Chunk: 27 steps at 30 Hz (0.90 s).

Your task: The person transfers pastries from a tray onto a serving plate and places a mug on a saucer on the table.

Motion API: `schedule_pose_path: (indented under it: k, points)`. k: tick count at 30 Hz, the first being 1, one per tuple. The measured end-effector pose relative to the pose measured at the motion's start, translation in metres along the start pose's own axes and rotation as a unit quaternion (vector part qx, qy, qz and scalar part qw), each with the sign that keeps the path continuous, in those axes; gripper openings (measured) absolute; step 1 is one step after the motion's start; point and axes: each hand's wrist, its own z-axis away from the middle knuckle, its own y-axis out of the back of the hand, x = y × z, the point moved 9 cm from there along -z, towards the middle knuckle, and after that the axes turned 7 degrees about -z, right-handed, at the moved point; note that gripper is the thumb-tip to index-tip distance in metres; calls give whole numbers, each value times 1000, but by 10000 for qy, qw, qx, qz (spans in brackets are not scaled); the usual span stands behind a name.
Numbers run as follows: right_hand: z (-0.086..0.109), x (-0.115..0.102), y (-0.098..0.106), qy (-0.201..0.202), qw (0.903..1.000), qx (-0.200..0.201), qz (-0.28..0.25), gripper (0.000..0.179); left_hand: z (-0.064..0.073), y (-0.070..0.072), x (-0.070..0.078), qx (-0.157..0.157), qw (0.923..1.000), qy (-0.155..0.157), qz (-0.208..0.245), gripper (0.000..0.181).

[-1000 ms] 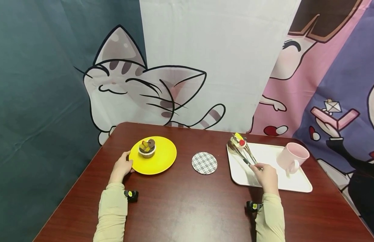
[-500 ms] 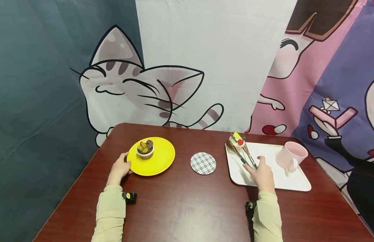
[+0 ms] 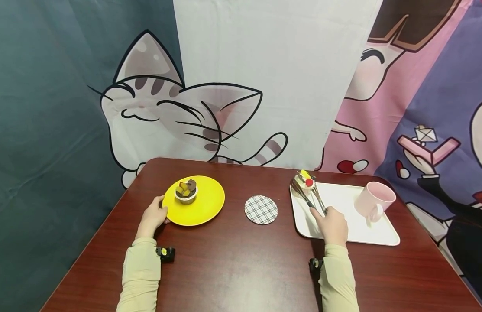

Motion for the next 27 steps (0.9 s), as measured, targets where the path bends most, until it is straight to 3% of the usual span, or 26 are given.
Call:
schedule_pose_path:
  k: [8, 18, 27]
  points:
    - [1, -2, 9, -182, 9997, -123, 109, 45, 1, 1, 0, 5, 10000, 4, 4, 52]
    - [0, 1, 5, -140, 9991, -373, 117, 45, 2, 0, -1, -37, 10000, 8, -1, 52]
    - [-1, 0, 4, 62, 9994, -325, 30, 44, 0, 0, -1, -18, 10000, -3, -7, 53]
